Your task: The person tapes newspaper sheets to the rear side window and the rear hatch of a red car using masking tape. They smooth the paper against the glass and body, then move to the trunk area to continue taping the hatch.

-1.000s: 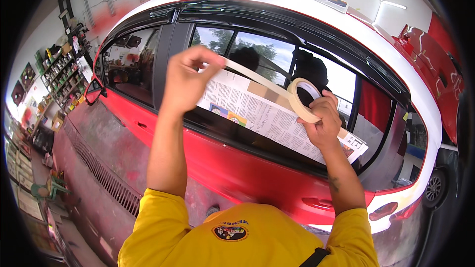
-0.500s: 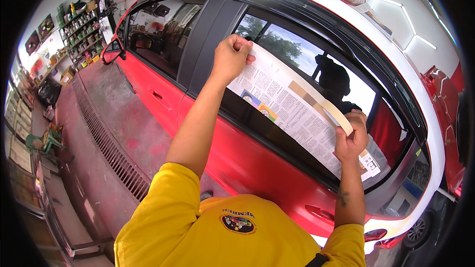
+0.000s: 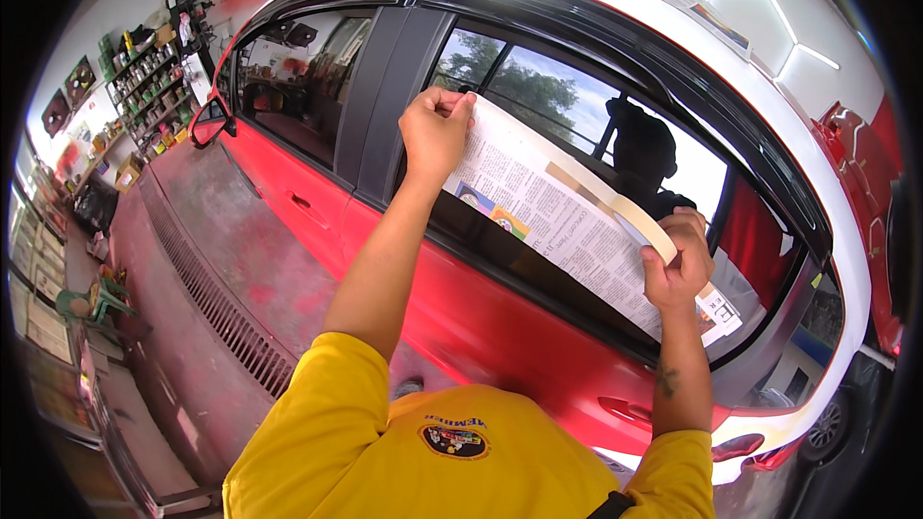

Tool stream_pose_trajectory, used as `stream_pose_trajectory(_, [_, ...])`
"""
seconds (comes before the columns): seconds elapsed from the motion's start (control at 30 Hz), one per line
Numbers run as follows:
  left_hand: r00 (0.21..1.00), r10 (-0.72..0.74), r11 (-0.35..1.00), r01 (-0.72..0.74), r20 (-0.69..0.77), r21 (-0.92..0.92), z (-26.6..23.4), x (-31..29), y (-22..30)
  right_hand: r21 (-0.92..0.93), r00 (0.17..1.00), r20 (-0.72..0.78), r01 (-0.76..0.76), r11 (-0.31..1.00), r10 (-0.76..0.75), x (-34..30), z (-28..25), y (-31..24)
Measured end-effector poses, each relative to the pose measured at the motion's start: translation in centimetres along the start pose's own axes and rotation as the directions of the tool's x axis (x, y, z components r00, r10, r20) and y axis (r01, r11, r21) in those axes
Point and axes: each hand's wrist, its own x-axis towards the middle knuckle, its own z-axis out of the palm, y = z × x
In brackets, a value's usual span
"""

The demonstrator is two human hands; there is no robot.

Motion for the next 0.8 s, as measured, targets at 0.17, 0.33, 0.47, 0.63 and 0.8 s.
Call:
stream_pose_trajectory(0.17, [0.973,-0.015,0.999,0.027,-0.230,0.048,-0.6,0.4,-0.6,-0.019,1.000,0.013,-0.006,1.000,0.006,0.3,0.0,-0.1])
stream_pose_trajectory(0.33, [0.719,0.691,0.681,-0.682,0.076,0.265,1.4,-4.3,-2.0,-0.032,0.999,0.046,0.022,0.999,-0.021,0.7,-0.5,0.0])
stream_pose_trajectory(0.47, [0.825,0.478,0.714,-0.565,0.302,0.414,3.7,-5.6,-2.9,-0.036,0.977,0.204,-0.059,0.998,0.065,1.1,-2.9,-0.9])
stream_pose_trajectory(0.63, [0.826,0.490,0.684,-0.562,0.277,0.466,3.3,-5.6,-3.3,-0.329,0.890,0.438,0.030,0.944,0.124,-1.3,-12.2,-6.3])
stream_pose_trajectory(0.8, [0.798,0.553,0.671,-0.596,0.238,0.440,4.1,-5.7,-3.7,-0.689,0.767,0.502,0.075,0.721,0.400,-3.1,-17.9,-9.1])
